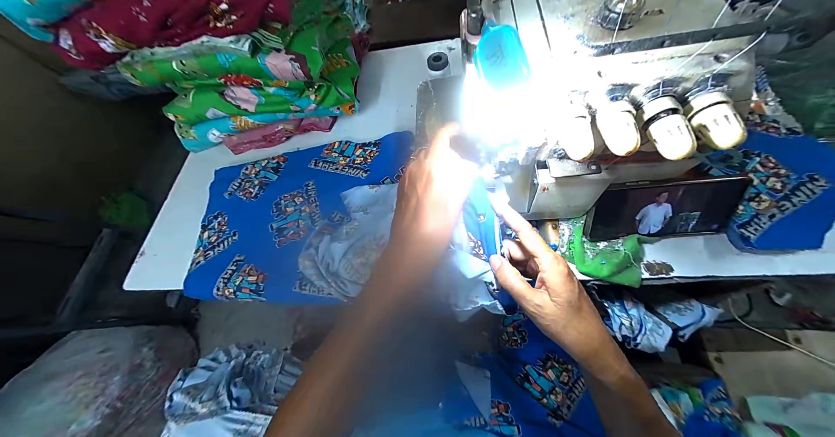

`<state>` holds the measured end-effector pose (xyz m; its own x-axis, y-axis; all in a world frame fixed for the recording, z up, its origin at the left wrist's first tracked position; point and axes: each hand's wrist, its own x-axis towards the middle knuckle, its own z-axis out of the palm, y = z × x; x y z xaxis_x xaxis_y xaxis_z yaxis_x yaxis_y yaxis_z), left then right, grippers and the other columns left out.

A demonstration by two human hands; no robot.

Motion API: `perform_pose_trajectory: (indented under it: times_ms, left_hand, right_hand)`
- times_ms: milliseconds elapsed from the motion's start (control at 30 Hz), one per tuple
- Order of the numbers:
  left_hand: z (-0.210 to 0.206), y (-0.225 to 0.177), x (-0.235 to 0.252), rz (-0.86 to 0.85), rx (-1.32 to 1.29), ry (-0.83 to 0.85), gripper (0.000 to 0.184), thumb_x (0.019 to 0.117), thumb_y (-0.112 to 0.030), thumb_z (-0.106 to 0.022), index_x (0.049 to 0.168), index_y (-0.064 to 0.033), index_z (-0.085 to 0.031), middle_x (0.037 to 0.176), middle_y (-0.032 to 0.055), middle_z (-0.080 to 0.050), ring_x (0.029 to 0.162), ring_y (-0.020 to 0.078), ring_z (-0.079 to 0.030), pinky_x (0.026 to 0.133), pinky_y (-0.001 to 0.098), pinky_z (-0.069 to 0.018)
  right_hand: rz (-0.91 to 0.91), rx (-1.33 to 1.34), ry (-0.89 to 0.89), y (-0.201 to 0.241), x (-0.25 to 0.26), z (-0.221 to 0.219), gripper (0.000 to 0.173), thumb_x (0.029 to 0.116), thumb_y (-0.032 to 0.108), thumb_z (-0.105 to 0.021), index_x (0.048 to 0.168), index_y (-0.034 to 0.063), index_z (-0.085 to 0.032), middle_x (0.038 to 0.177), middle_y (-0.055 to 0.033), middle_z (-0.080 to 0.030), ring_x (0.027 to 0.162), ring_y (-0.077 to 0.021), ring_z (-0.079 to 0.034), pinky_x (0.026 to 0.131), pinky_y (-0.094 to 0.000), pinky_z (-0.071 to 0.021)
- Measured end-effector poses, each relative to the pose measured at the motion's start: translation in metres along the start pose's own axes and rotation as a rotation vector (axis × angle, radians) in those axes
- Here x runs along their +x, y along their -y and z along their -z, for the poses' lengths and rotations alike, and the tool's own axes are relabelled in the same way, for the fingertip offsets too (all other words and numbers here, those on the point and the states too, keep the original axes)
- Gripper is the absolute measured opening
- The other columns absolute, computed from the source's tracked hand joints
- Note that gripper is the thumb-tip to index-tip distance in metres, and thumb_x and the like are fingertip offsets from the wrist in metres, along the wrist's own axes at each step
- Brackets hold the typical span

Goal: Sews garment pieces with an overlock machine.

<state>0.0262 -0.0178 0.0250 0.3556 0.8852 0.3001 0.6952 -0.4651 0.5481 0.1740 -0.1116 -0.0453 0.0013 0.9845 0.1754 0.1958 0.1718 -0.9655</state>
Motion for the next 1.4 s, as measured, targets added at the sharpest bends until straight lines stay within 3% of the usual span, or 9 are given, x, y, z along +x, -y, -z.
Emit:
perform_pose_trajectory:
  times_ms: [100,267,467,600,700,833,1133,1300,1400]
  left_hand:
    - [-0.012,0.007,0.032,0.097,0.009,-0.035,0.049,0.0978,-0.013,-0.062,0.143,0.0013,-0.052,0.094,0.0146,-0.067,0.085,0.0260,-0.065,0.079,0.0438,-0.0532]
    - [-0.017,0.009,0.055,0.069,0.041,-0.033,0.037,0.0937,-0.006,-0.063,0.127,0.0103,-0.057,0.109,0.0260,-0.068,0.105,0.0367,-0.067,0.093,0.0506,-0.0503]
    - [-0.019,0.021,0.061,-0.015,0.028,-0.073,0.043,0.0911,-0.005,-0.066,0.130,0.0099,-0.057,0.114,0.0263,-0.067,0.111,0.0363,-0.065,0.098,0.0503,-0.0487]
    - [-0.017,0.026,0.070,-0.015,0.027,-0.030,0.057,0.0905,-0.001,-0.066,0.144,0.0096,-0.048,0.131,0.0299,-0.062,0.128,0.0406,-0.058,0.110,0.0518,-0.0421]
    - [-0.016,0.031,0.072,-0.076,0.032,-0.050,0.059,0.0902,-0.006,-0.068,0.144,0.0087,-0.049,0.126,0.0288,-0.065,0.120,0.0407,-0.062,0.104,0.0527,-0.0462]
    - [0.013,0.031,0.049,-0.063,-0.120,-0.064,0.064,0.0984,-0.012,-0.065,0.155,0.0019,-0.038,0.132,0.0215,-0.062,0.121,0.0305,-0.061,0.099,0.0420,-0.0516]
    - [0.052,0.045,-0.073,0.100,-0.396,-0.281,0.027,0.1033,-0.015,-0.058,0.127,-0.0064,-0.065,0.095,-0.0006,-0.070,0.076,0.0042,-0.066,0.067,0.0212,-0.0565]
    - [0.042,0.040,-0.092,0.206,-0.706,-0.141,0.022,0.1052,-0.011,-0.051,0.117,0.0010,-0.065,0.078,-0.0029,-0.071,0.061,0.0037,-0.067,0.058,0.0200,-0.0580]
    - [0.031,0.019,-0.076,0.256,-0.823,-0.016,0.023,0.1064,-0.011,-0.050,0.119,0.0030,-0.062,0.075,-0.0002,-0.071,0.062,0.0055,-0.069,0.061,0.0232,-0.0609]
  right_hand:
    - [0.031,0.056,-0.185,0.003,0.003,-0.007,0.049,0.0983,0.011,-0.060,0.147,0.0052,-0.052,0.081,0.0043,-0.065,0.066,0.0029,-0.058,0.062,-0.0112,-0.0500]
    - [0.106,-0.053,-0.353,0.002,0.011,-0.014,0.024,0.0975,0.010,-0.060,0.118,0.0098,-0.072,0.084,0.0048,-0.070,0.064,0.0053,-0.058,0.061,-0.0106,-0.0494]
    - [0.108,-0.163,-0.356,0.004,0.014,-0.016,0.027,0.0984,0.011,-0.061,0.122,0.0080,-0.073,0.089,-0.0003,-0.071,0.059,0.0039,-0.054,0.056,-0.0119,-0.0466]
    - [0.141,-0.457,-0.347,0.007,0.017,-0.013,0.028,0.1005,0.018,-0.059,0.122,0.0113,-0.075,0.088,-0.0034,-0.072,0.063,-0.0081,-0.061,0.059,-0.0257,-0.0509]
    - [0.252,-0.713,-0.344,0.011,0.020,-0.008,0.026,0.1016,0.022,-0.060,0.118,0.0155,-0.078,0.082,-0.0050,-0.060,0.065,-0.0182,-0.058,0.055,-0.0348,-0.0465]
    - [0.457,-0.730,-0.321,0.026,0.033,0.005,0.021,0.1006,0.014,-0.063,0.115,0.0102,-0.077,0.106,-0.0136,-0.066,0.097,-0.0277,-0.063,0.082,-0.0399,-0.0525]
    - [0.651,-0.796,-0.131,0.041,0.080,-0.012,0.011,0.0957,0.011,-0.068,0.094,0.0022,-0.074,0.093,-0.0164,-0.066,0.088,-0.0342,-0.064,0.076,-0.0471,-0.0519]
    - [0.427,-0.477,0.010,0.072,0.046,-0.003,0.018,0.1066,0.022,-0.053,0.109,0.0074,-0.063,0.081,-0.0007,-0.063,0.067,-0.0075,-0.059,0.061,-0.0254,-0.0509]
    - [0.405,-0.360,0.035,0.078,0.018,0.001,0.027,0.1090,0.024,-0.048,0.126,0.0102,-0.063,0.090,0.0007,-0.068,0.072,0.0003,-0.060,0.066,-0.0174,-0.0506]
